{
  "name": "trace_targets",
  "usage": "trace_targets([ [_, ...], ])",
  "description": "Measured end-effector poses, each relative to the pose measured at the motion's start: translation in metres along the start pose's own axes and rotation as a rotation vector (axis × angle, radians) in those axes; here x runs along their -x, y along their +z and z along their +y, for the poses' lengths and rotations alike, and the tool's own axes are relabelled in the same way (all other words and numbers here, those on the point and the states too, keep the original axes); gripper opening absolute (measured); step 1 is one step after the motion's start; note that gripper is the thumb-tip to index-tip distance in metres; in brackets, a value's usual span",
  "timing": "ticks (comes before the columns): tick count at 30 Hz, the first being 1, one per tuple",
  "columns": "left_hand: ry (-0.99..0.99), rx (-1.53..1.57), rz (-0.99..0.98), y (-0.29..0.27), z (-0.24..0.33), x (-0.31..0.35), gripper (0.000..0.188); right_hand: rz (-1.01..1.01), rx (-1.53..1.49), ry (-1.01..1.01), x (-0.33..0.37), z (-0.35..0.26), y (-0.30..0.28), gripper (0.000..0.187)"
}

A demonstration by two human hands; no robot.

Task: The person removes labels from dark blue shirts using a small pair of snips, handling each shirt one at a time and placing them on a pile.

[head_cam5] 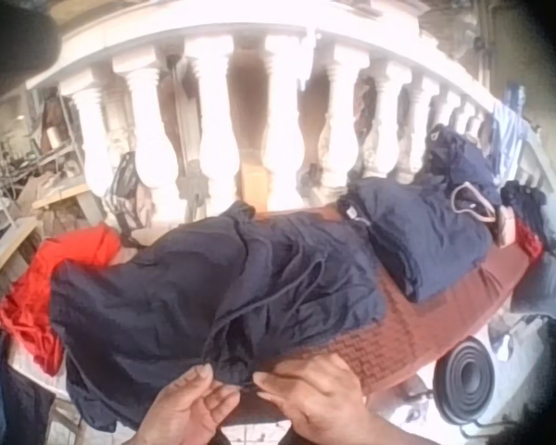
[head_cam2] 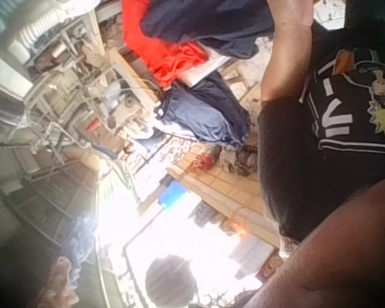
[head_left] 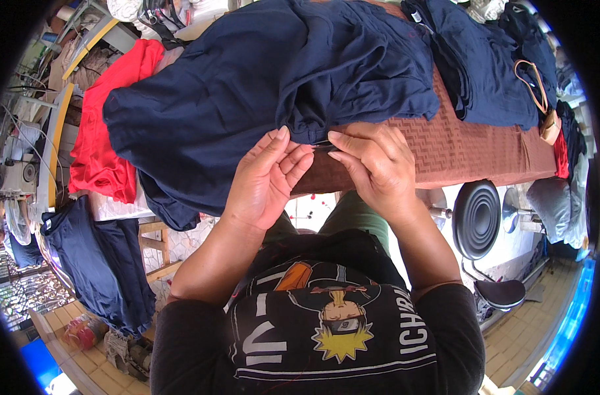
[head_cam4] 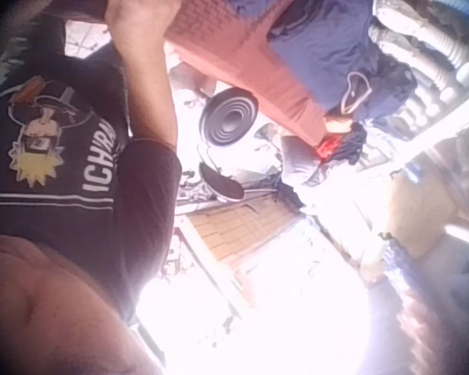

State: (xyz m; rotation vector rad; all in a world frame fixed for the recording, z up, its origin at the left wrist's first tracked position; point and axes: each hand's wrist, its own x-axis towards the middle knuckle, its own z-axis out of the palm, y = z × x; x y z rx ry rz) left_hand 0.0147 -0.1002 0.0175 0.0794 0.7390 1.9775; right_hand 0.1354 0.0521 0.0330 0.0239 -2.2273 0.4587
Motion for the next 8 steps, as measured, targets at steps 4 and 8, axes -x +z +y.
trace_targets([
  [4,-0.003,0.001,-0.008,-0.0009,-0.0005,-0.0004,0.010,0.038,0.030,-0.032,0.0003,0.0000,0.0021,0.030],
  [8,0.002,-0.002,0.010,0.0012,-0.0006,0.0010,0.009,0.023,0.077,-0.060,0.0015,0.0005,0.0006,0.025],
])
